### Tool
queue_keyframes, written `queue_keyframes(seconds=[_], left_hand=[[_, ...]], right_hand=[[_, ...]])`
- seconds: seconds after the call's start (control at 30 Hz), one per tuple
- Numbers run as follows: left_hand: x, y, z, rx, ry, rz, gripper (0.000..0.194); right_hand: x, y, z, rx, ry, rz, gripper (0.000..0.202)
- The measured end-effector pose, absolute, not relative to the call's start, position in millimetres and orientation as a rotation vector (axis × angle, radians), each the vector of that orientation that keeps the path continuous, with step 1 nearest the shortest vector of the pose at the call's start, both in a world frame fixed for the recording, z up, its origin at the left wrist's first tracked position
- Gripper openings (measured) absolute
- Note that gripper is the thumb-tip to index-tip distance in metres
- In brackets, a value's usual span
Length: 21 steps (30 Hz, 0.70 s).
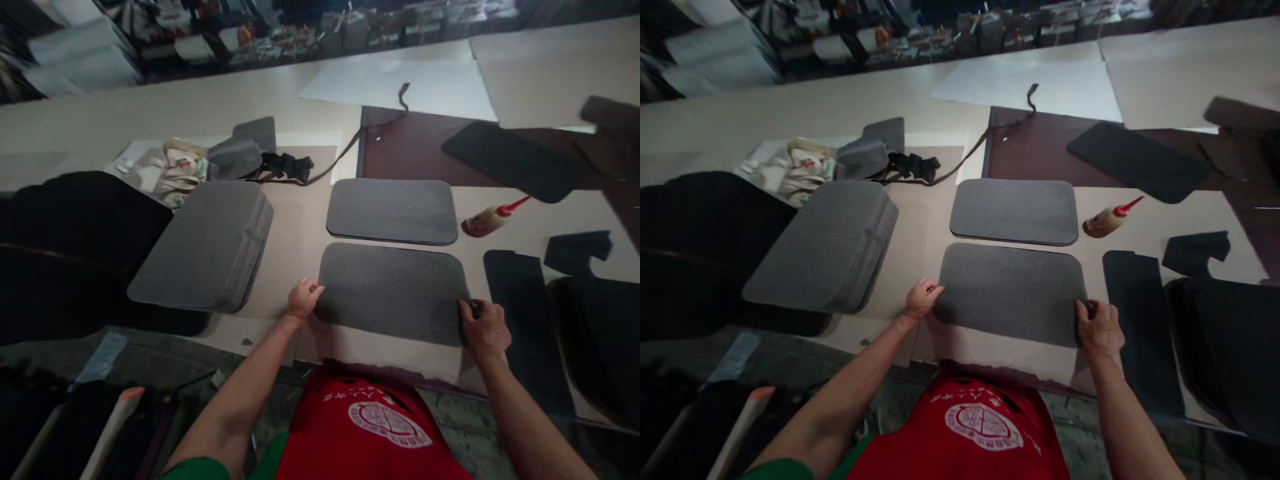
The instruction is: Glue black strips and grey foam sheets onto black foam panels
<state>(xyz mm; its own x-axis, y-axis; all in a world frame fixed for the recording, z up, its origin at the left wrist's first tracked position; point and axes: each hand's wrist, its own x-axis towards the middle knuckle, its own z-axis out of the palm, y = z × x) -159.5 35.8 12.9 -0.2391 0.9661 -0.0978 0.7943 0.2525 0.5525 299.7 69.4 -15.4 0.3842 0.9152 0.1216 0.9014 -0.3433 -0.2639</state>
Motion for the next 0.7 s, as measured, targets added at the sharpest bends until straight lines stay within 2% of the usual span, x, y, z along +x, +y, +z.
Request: queue_keyframes(seconds=[0.57,0.7], left_hand=[[-159,38,3,1.67,2.193,0.491,0.022],[-156,38,1,1.663,2.239,0.537,0.012]], right_hand=[[297,69,-11,-2.38,-1.59,0.072,0.04],[295,70,-9,-2.411,-1.592,0.085,0.038]])
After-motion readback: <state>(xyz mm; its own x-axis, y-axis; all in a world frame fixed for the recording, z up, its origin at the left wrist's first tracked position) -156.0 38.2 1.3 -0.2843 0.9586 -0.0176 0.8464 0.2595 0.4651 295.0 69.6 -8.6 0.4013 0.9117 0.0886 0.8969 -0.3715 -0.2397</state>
